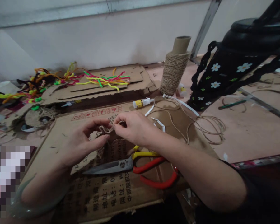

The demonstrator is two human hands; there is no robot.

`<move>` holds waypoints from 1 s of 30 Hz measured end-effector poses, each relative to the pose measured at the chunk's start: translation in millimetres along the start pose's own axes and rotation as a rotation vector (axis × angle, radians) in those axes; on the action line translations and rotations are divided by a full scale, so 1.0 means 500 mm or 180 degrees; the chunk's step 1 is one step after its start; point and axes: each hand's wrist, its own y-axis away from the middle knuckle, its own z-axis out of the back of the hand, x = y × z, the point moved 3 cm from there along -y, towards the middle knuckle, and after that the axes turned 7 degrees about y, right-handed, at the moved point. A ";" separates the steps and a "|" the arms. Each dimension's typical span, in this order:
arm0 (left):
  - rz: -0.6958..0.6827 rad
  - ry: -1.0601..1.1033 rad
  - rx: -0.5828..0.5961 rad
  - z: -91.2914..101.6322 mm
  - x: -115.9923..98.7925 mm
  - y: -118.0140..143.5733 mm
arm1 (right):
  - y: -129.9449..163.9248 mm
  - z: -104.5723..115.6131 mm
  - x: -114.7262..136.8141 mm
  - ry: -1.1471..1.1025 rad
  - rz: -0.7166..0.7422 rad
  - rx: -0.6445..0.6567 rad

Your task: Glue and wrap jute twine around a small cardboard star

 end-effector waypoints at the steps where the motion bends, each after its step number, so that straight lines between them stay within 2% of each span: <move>1: 0.0057 -0.0141 0.0044 -0.001 0.000 0.000 | 0.000 -0.001 0.001 0.0041 0.0037 0.0007; 13: 0.0169 -0.0506 0.0211 0.001 -0.011 0.000 | 0.000 -0.004 0.010 0.0244 0.0060 0.0120; 23: 0.0199 -0.0157 0.0158 -0.002 -0.013 0.001 | 0.002 -0.003 0.009 0.0215 0.0063 0.0162; 30: 0.0125 -0.0219 0.0137 -0.005 -0.019 -0.001 | 0.002 -0.003 0.014 0.0256 0.0057 0.0154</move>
